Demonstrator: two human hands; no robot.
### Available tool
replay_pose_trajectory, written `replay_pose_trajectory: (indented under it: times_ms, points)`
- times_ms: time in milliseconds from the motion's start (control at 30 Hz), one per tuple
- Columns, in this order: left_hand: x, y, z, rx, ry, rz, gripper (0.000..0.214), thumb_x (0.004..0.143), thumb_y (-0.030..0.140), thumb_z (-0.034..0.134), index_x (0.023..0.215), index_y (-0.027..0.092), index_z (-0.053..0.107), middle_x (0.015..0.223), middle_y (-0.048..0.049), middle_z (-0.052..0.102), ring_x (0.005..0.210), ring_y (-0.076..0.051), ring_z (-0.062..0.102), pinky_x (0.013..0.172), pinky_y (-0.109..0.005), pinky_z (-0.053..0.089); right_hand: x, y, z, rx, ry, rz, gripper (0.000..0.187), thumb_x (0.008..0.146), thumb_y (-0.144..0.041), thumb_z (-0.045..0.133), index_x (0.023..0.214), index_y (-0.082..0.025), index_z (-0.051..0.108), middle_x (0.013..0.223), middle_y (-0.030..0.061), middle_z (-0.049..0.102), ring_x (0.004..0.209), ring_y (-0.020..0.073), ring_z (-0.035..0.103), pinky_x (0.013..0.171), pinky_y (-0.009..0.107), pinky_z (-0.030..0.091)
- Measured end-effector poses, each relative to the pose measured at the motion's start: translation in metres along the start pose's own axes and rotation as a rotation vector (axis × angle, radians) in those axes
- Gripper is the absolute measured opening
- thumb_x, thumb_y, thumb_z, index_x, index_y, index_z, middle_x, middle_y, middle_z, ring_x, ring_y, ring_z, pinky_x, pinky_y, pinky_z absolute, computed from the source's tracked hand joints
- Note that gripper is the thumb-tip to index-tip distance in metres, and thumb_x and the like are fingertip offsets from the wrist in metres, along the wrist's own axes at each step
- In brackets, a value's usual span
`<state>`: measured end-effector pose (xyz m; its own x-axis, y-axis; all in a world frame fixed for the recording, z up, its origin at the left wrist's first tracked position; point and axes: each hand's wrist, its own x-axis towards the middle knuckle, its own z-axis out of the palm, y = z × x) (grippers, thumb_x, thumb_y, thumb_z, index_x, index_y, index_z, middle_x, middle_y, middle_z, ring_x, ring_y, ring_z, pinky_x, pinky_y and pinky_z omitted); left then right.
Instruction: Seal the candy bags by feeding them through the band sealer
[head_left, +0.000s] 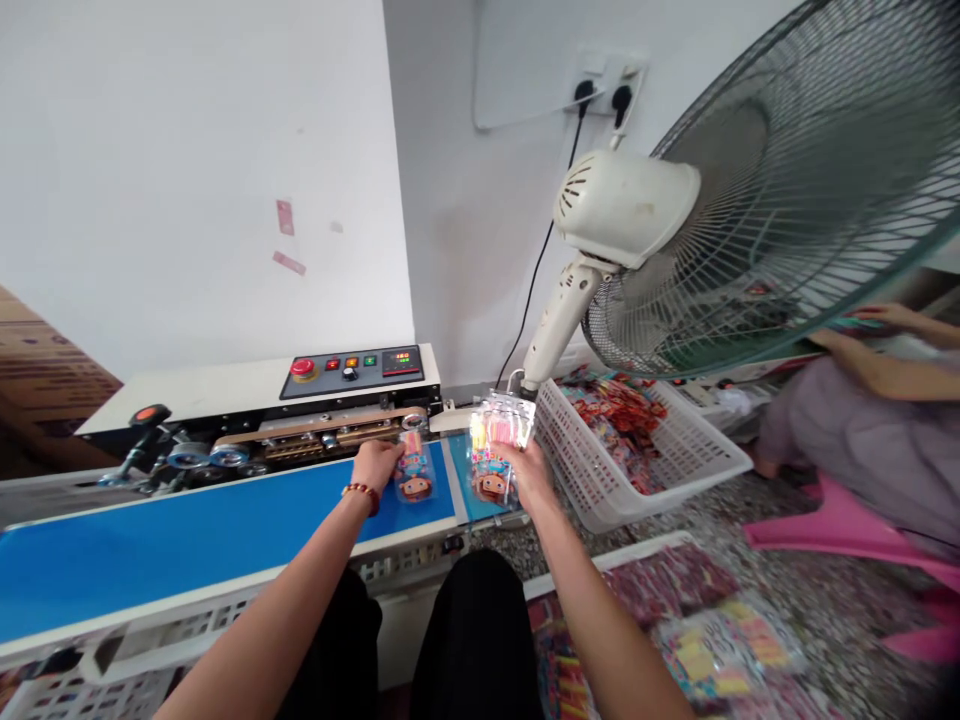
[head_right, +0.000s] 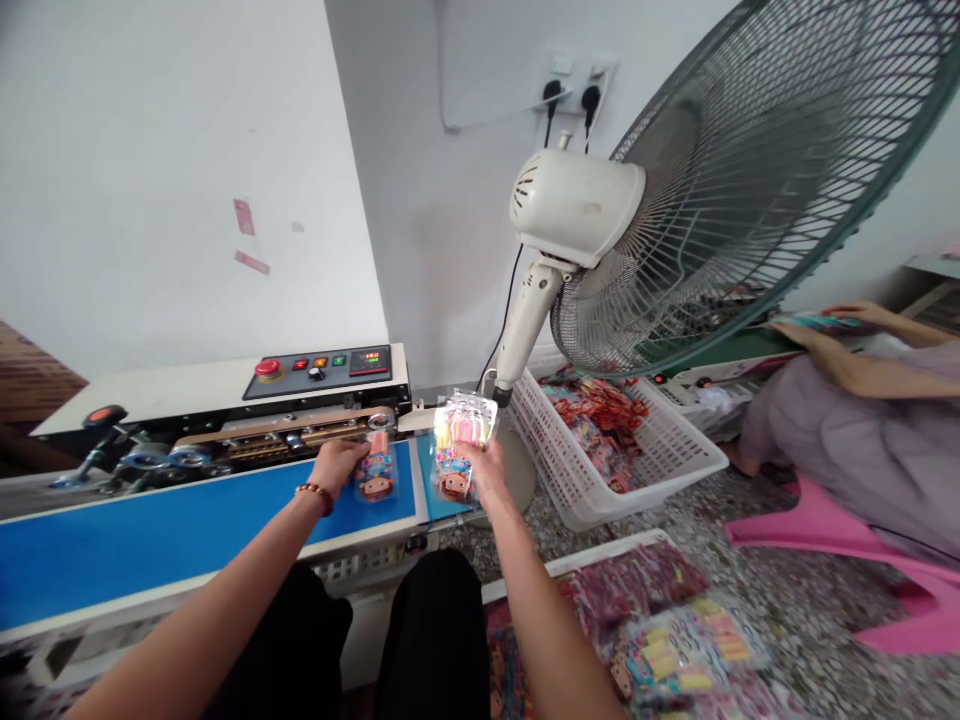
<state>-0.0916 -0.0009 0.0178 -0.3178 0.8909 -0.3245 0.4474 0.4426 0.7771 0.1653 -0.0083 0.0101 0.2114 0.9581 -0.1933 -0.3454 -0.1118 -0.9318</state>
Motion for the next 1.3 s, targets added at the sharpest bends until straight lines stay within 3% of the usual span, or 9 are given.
replay_pose_trajectory:
  times_ms: [100, 167, 233, 333, 500, 1000, 1167, 1233, 1300]
  points:
    - [-0.020, -0.013, -0.011, 0.175, 0.312, 0.135, 0.036, 0.087, 0.042, 0.063, 0.108, 0.015, 0.072, 0.095, -0.0140, 0.071, 0.090, -0.030, 0.069, 0.074, -0.035, 0.053, 0.000, -0.001, 0.002, -0.018, -0.014, -0.006, 0.050, 0.049, -0.037, 0.090, 0.092, -0.018, 0.073, 0.079, 0.0041, 0.079, 0.070, 0.0256, 0.073, 0.069, 0.036, 0.058]
    - [-0.035, -0.010, -0.001, 0.179, 0.480, 0.337, 0.042, 0.088, 0.042, 0.063, 0.122, 0.017, 0.067, 0.118, -0.0162, 0.067, 0.111, -0.031, 0.065, 0.088, -0.038, 0.053, 0.000, -0.001, 0.001, -0.018, -0.033, -0.001, 0.051, 0.050, -0.037, 0.090, 0.094, -0.018, 0.073, 0.081, 0.0044, 0.079, 0.071, 0.0248, 0.073, 0.069, 0.034, 0.057]
    - [-0.045, 0.003, 0.022, 0.117, 0.317, 0.441, 0.032, 0.090, 0.038, 0.060, 0.112, 0.018, 0.071, 0.112, -0.0136, 0.069, 0.107, -0.028, 0.066, 0.090, -0.035, 0.052, 0.000, -0.002, 0.001, -0.025, -0.052, 0.001, 0.051, 0.050, -0.038, 0.090, 0.094, -0.018, 0.073, 0.081, 0.0046, 0.079, 0.071, 0.0246, 0.073, 0.070, 0.034, 0.057]
    - [-0.044, 0.030, 0.060, -0.068, -0.053, 0.342, 0.024, 0.090, 0.033, 0.058, 0.097, 0.016, 0.074, 0.088, -0.0074, 0.072, 0.075, -0.019, 0.066, 0.072, -0.028, 0.050, -0.003, -0.003, 0.002, -0.060, -0.068, 0.003, 0.049, 0.051, -0.040, 0.089, 0.092, -0.018, 0.073, 0.079, 0.0046, 0.078, 0.072, 0.0252, 0.073, 0.071, 0.034, 0.056]
    - [-0.024, 0.045, 0.083, -0.316, -0.118, 0.099, 0.016, 0.081, 0.026, 0.062, 0.073, 0.014, 0.069, 0.060, -0.0001, 0.059, 0.052, -0.012, 0.052, 0.051, -0.021, 0.036, 0.000, -0.001, 0.001, -0.031, -0.036, 0.017, 0.050, 0.052, -0.040, 0.087, 0.094, -0.017, 0.073, 0.078, 0.0045, 0.078, 0.071, 0.0249, 0.072, 0.071, 0.034, 0.055]
    - [0.005, 0.031, 0.030, 0.143, -0.049, 0.004, 0.015, 0.075, 0.017, 0.060, 0.063, 0.018, 0.069, 0.056, -0.0034, 0.063, 0.055, -0.018, 0.061, 0.058, -0.026, 0.044, 0.007, 0.004, 0.004, -0.120, 0.079, -0.018, 0.043, 0.051, -0.038, 0.083, 0.088, -0.018, 0.073, 0.072, 0.0011, 0.074, 0.065, 0.0209, 0.066, 0.063, 0.031, 0.050]
    - [0.009, 0.008, -0.014, 0.277, -0.027, -0.008, 0.017, 0.080, 0.019, 0.059, 0.068, 0.018, 0.070, 0.059, -0.0049, 0.064, 0.062, -0.021, 0.066, 0.061, -0.027, 0.044, 0.007, 0.006, 0.004, -0.099, 0.099, -0.005, 0.044, 0.050, -0.036, 0.084, 0.089, -0.018, 0.074, 0.075, 0.0019, 0.075, 0.066, 0.0210, 0.066, 0.063, 0.030, 0.051]
    - [0.003, -0.005, -0.030, 0.360, 0.055, -0.006, 0.018, 0.087, 0.026, 0.059, 0.079, 0.018, 0.073, 0.071, -0.0075, 0.070, 0.071, -0.023, 0.069, 0.064, -0.028, 0.046, 0.007, 0.006, 0.005, -0.091, 0.109, -0.003, 0.044, 0.050, -0.036, 0.084, 0.089, -0.018, 0.074, 0.076, 0.0022, 0.076, 0.066, 0.0212, 0.067, 0.064, 0.030, 0.052]
    - [-0.011, -0.013, -0.034, 0.408, 0.258, 0.027, 0.023, 0.093, 0.034, 0.057, 0.099, 0.019, 0.072, 0.093, -0.0106, 0.074, 0.084, -0.026, 0.070, 0.068, -0.030, 0.048, 0.007, 0.006, 0.006, -0.091, 0.115, 0.002, 0.045, 0.049, -0.036, 0.084, 0.089, -0.018, 0.075, 0.076, 0.0025, 0.076, 0.067, 0.0219, 0.067, 0.064, 0.030, 0.052]
